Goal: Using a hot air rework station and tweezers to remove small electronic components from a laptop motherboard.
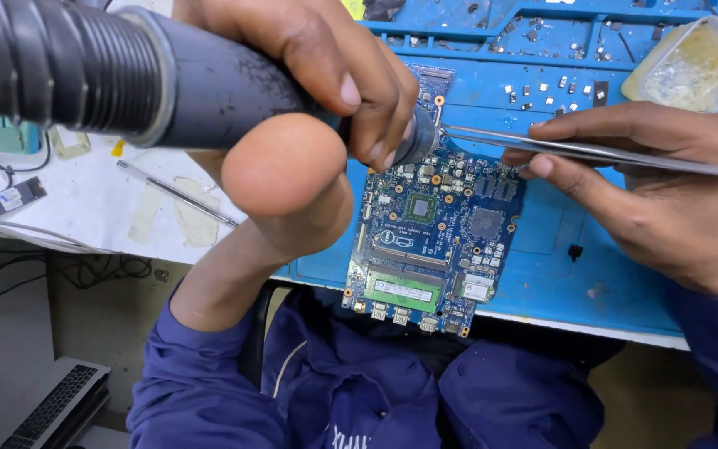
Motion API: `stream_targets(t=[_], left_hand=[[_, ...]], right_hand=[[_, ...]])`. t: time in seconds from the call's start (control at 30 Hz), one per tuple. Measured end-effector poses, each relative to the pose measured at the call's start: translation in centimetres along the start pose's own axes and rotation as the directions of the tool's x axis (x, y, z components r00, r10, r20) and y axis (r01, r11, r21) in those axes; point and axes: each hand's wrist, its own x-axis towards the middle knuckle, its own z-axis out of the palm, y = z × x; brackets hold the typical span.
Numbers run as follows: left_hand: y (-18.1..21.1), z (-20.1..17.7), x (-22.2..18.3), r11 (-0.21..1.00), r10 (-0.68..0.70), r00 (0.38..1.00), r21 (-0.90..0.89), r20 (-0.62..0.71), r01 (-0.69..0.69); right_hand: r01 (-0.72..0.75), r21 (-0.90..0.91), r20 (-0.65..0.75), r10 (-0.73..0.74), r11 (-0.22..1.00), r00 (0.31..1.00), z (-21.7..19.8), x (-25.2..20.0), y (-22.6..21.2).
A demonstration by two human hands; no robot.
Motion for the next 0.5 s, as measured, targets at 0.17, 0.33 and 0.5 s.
stream_targets(t=[0.17,0.33,0.5], left_hand=[[0.0,2.5,-0.1,0.998,0.004,0.985,0.061,-0.173,0.006],[-0.8,4.9,-0.4,0.991,0.05,0.905,0.134,-0.423,0.008],[-2.5,4.8,-0.6,0.987,0.132,0.859,-0.009,-0.495,-0.157]], right_hand=[[0.095,0.163,-0.002,-0.095,0.982,0.995,0.2,0.2,0.2],[0.17,0.162,-0.023,-0.169,0.972,0.985,0.4,0.7,-0.8],[0.199,0.124,-0.032,-0.196,0.972,0.98,0.7,0.3,0.2]])
